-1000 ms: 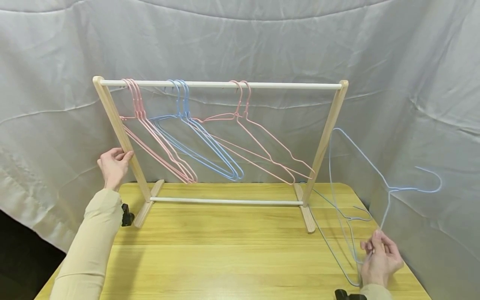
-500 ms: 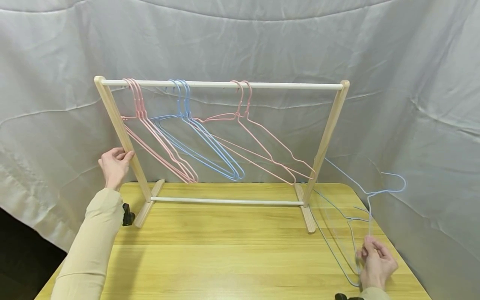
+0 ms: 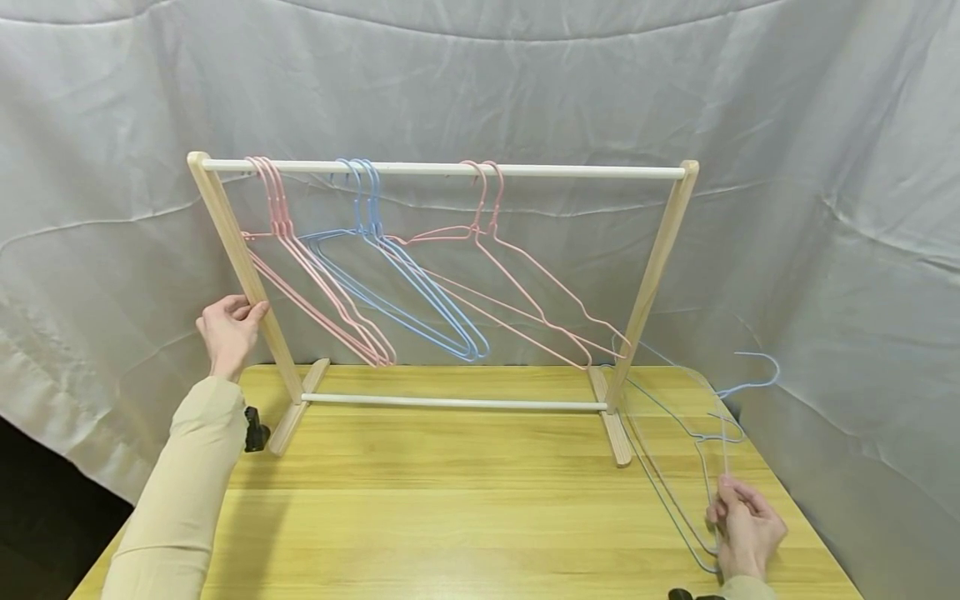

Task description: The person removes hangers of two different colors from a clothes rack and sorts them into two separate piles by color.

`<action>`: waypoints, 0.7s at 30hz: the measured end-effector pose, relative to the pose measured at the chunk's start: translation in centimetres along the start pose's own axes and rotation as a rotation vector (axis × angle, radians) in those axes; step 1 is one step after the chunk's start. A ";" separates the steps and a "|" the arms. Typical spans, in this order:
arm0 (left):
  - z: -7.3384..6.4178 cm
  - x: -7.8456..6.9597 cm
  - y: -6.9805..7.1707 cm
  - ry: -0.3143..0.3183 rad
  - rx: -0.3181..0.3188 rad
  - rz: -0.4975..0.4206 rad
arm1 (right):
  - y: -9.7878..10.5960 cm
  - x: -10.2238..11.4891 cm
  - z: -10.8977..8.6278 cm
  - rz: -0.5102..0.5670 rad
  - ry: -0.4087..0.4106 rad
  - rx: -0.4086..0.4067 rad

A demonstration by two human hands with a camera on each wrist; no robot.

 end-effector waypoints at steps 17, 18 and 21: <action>-0.1 -0.1 0.0 -0.002 0.004 -0.005 | 0.4 -0.4 -0.1 -0.156 -0.072 -0.042; -0.1 -0.1 0.0 0.000 0.002 -0.005 | 0.4 -0.4 -0.1 -0.172 -0.074 -0.047; 0.0 0.0 0.1 0.004 -0.003 0.002 | 0.5 -0.3 0.0 -0.223 -0.078 -0.049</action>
Point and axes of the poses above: each hand's wrist, its own z-axis towards the middle knuckle, its own y-axis out of the back of the hand, x = y × z, the point moved 8 cm from there along z, towards the middle knuckle, and after that the axes turned 8 degrees about y, right-handed, at the moved point
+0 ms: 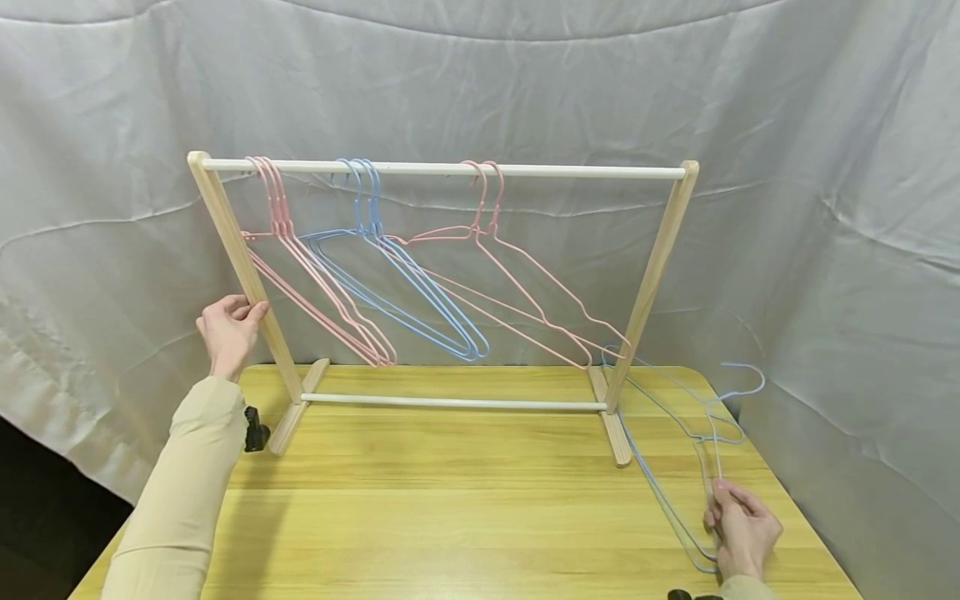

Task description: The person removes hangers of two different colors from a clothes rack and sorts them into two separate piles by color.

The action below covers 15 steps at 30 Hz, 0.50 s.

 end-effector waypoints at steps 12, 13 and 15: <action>0.1 0.0 -0.1 -0.006 -0.005 0.006 | 0.2 0.5 0.1 -0.309 0.119 0.003; 0.1 0.0 -0.1 -0.005 -0.003 0.005 | 0.2 0.7 0.2 -0.389 0.138 0.007; 0.1 0.0 -0.1 -0.006 -0.003 0.003 | 0.3 1.0 0.2 -0.563 0.179 0.018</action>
Point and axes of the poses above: each hand's wrist, its own z-axis towards the middle knuckle, its own y-axis out of the back of the hand, x = y × z, the point moved 8 cm from there along z, towards the middle knuckle, and after that the axes turned 8 degrees about y, right-handed, at the moved point
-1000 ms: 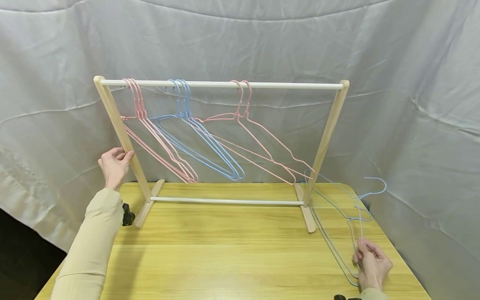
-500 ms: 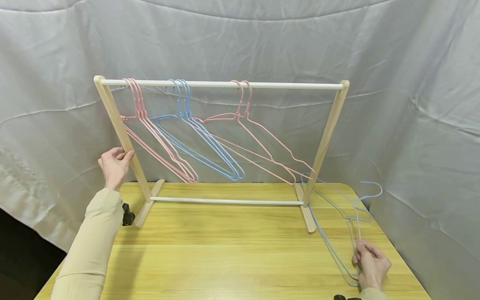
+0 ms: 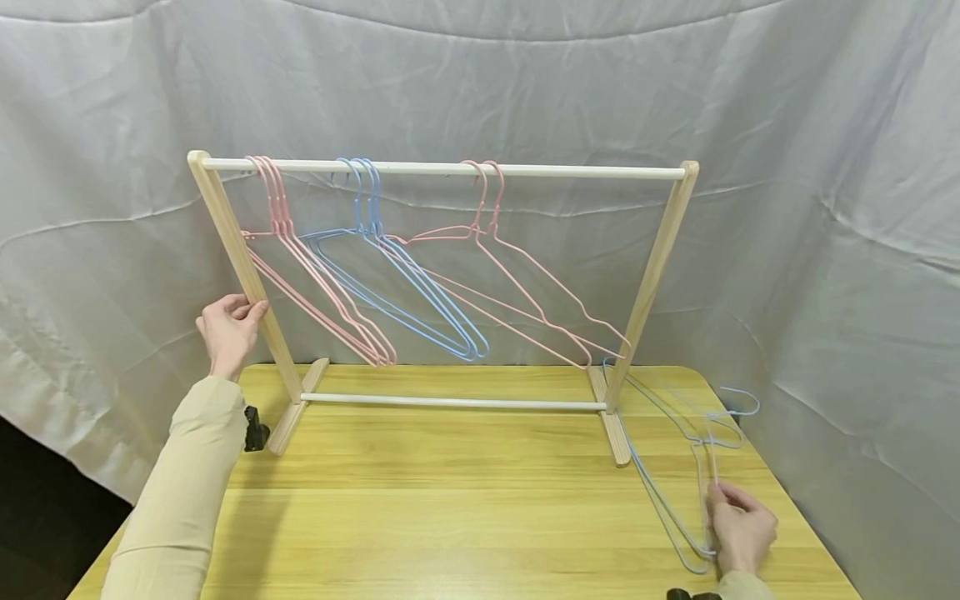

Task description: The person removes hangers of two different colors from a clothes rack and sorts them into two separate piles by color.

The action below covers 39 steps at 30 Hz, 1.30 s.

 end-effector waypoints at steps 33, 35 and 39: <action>-0.1 -0.1 0.1 0.008 0.005 -0.012 | -1.0 2.3 1.5 -0.649 0.269 0.202; -0.1 -0.1 0.1 0.008 0.007 -0.005 | -1.0 2.2 1.5 -0.649 0.264 0.211; -0.1 0.0 0.1 0.016 0.009 0.000 | -1.0 2.1 1.6 -0.653 0.256 0.217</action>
Point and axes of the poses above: each hand's wrist, its own z-axis towards the middle knuckle, its own y-axis out of the back of the hand, x = y × z, the point moved 8 cm from there along z, towards the middle knuckle, and after that the axes turned 8 degrees about y, right-handed, at the moved point
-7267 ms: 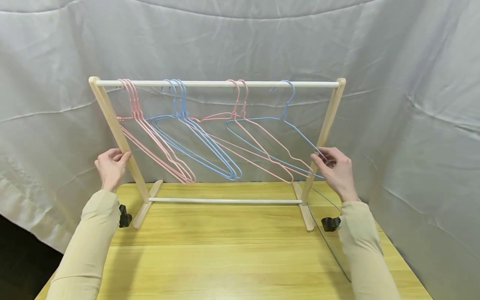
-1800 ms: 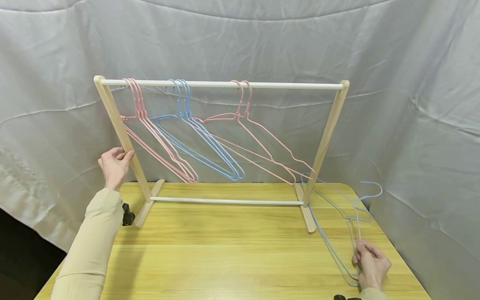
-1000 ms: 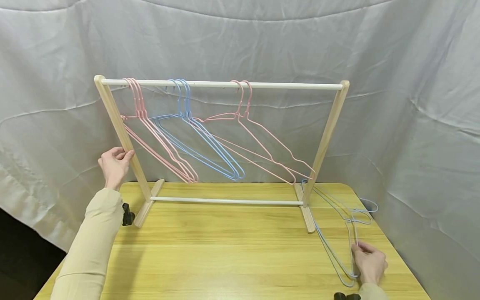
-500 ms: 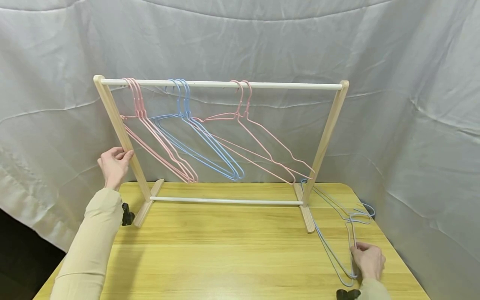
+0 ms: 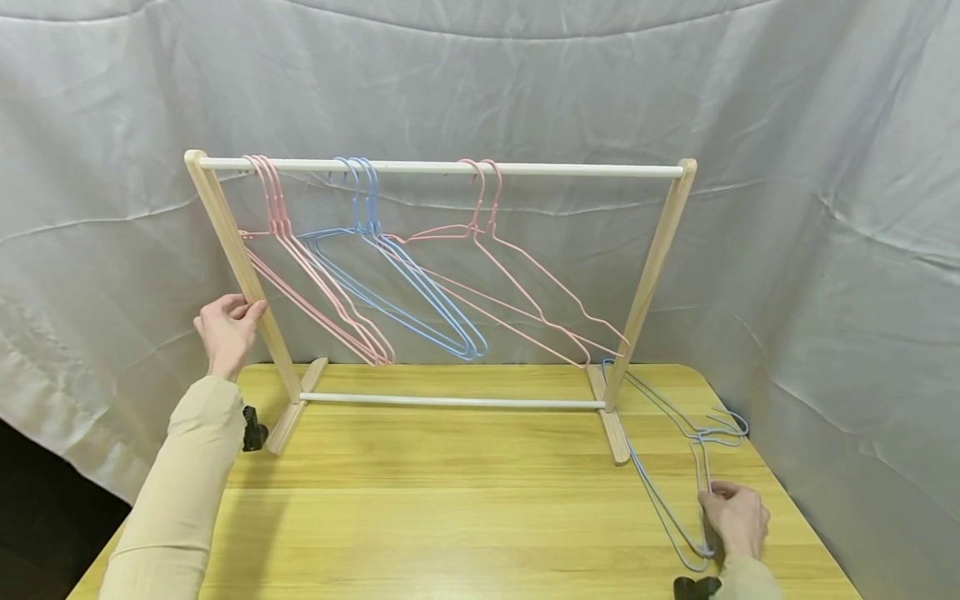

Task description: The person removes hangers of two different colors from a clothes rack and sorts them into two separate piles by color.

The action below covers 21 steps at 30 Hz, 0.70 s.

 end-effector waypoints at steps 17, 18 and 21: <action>-0.1 -0.1 -0.1 0.001 0.001 -0.004 | 3.3 6.9 0.5 0.116 0.191 -0.196; -0.1 -0.1 -0.1 0.001 0.000 -0.005 | 4.0 8.6 0.6 0.163 0.238 -0.243; -0.1 0.0 0.0 0.006 0.001 -0.004 | 6.1 14.6 0.8 0.339 0.395 -0.349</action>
Point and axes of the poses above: each hand's wrist, its own z-axis towards the middle knuckle, its own y-axis out of the back of the hand, x = y × z, the point moved 8 cm from there along z, towards the middle knuckle, and after that the axes turned 8 degrees about y, right-handed, at the moved point
